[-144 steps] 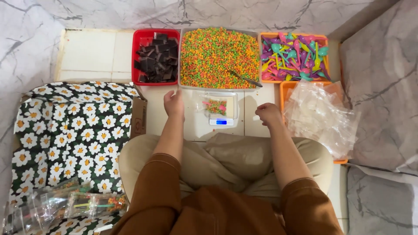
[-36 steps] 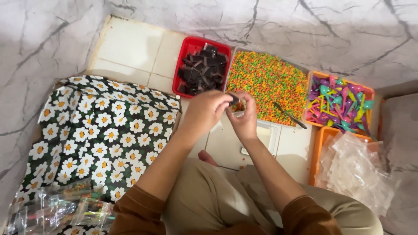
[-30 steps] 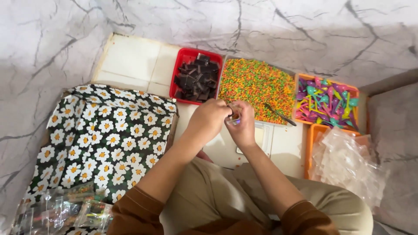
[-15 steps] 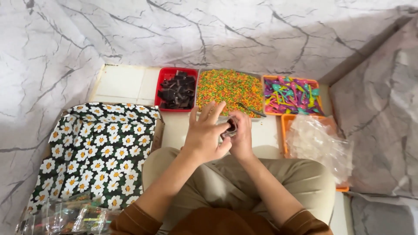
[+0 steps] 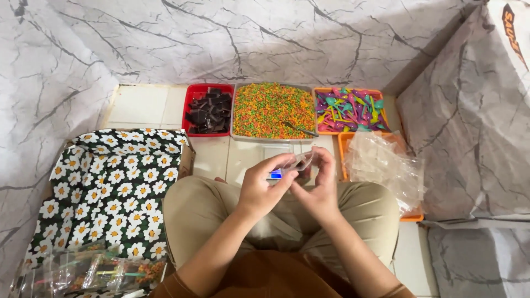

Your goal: Portioning small colorful snacks into plastic bags using a spoon and weighing them on a digital scale.

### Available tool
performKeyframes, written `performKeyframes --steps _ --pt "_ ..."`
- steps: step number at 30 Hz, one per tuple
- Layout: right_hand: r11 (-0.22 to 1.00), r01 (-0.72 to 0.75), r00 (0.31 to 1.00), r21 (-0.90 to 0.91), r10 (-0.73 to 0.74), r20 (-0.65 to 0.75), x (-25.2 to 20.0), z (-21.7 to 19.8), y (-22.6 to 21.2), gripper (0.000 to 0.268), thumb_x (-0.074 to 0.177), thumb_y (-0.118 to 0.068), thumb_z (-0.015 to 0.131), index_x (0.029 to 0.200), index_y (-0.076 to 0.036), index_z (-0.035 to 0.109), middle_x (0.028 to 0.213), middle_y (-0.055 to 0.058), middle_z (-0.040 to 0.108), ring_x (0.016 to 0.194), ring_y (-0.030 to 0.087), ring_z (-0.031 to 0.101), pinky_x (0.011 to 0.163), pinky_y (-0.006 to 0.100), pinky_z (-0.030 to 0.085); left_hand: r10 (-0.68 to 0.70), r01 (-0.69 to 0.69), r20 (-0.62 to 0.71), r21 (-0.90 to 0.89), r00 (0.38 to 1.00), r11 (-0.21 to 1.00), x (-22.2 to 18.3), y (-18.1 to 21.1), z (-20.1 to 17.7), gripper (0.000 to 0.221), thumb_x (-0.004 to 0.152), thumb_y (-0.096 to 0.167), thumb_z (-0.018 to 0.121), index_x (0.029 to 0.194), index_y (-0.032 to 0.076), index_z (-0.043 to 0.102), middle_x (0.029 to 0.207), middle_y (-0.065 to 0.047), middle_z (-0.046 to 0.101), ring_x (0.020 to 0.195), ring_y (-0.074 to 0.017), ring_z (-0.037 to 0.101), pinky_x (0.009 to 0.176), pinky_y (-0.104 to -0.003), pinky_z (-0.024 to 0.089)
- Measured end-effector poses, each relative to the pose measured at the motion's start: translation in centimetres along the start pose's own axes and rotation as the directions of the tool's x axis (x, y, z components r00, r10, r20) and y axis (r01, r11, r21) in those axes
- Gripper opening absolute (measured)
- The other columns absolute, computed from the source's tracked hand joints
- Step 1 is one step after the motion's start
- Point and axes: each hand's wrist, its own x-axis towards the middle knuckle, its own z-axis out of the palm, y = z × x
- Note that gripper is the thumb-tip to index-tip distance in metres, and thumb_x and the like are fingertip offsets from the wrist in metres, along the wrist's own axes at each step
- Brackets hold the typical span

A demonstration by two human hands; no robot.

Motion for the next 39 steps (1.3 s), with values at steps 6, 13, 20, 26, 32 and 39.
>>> performKeyframes --steps 6,13,20,26,32,39 --pt "0.930 -0.237 0.971 0.280 0.224 0.079 0.0 -4.0 -2.5 0.022 0.088 0.001 0.075 0.108 0.008 0.067 0.091 0.016 0.070 0.073 0.020 0.072 0.071 0.034 0.060 -0.066 0.088 0.134 -0.158 0.989 0.984 0.0 2.5 -0.1 0.016 0.086 0.010 0.079 0.102 0.008 0.081 0.094 -0.008 0.082 0.092 -0.0167 0.078 0.084 -0.032 0.061" --pt "0.989 -0.142 0.986 0.034 0.138 0.092 0.3 -4.1 -5.0 0.017 0.083 -0.008 0.085 0.094 0.001 0.077 0.086 0.012 0.071 0.078 0.016 0.066 0.076 0.029 0.055 -0.092 0.116 0.190 -0.119 0.977 0.986 -0.4 3.7 -0.4 0.015 0.085 0.008 0.078 0.100 0.004 0.080 0.089 -0.012 0.081 0.088 -0.0194 0.077 0.081 -0.033 0.061" --pt "0.992 -0.123 0.989 0.028 0.120 0.085 0.6 -3.0 -6.7 0.010 0.086 -0.004 0.080 0.093 0.001 0.075 0.084 0.012 0.070 0.079 0.017 0.065 0.073 0.030 0.054 -0.117 0.133 0.180 -0.077 0.977 0.988 -0.5 4.8 -0.9 0.013 0.086 0.008 0.077 0.099 0.004 0.080 0.088 -0.012 0.081 0.088 -0.0215 0.078 0.081 -0.035 0.062" --pt "0.992 -0.127 0.990 0.022 0.125 0.069 0.3 -2.7 -6.3 0.011 0.086 -0.005 0.081 0.093 0.000 0.075 0.084 0.011 0.069 0.079 0.015 0.063 0.073 0.030 0.054 -0.116 0.130 0.140 -0.090 0.983 0.987 -0.7 4.0 -0.7 0.013 0.084 0.008 0.079 0.096 0.005 0.081 0.086 -0.011 0.081 0.087 -0.0201 0.078 0.081 -0.033 0.061" --pt "0.989 -0.150 0.987 0.011 0.149 0.059 0.3 -2.8 -6.5 0.010 0.087 -0.003 0.078 0.095 0.000 0.075 0.087 0.011 0.070 0.084 0.016 0.065 0.078 0.031 0.054 -0.171 0.192 0.153 -0.133 0.973 0.972 -0.5 4.3 -0.6 0.014 0.085 0.008 0.076 0.098 0.003 0.081 0.088 -0.013 0.081 0.089 -0.0201 0.077 0.083 -0.035 0.061" --pt "0.978 -0.210 0.977 0.013 0.209 0.045 -0.1 -2.5 -6.2 0.009 0.085 0.001 0.076 0.093 0.000 0.075 0.084 0.009 0.071 0.082 0.013 0.064 0.079 0.031 0.055 -0.204 0.214 0.099 -0.109 0.974 0.971 -0.9 3.1 0.1 0.011 0.083 0.009 0.078 0.093 0.006 0.080 0.083 -0.007 0.080 0.083 -0.0137 0.076 0.080 -0.032 0.061"
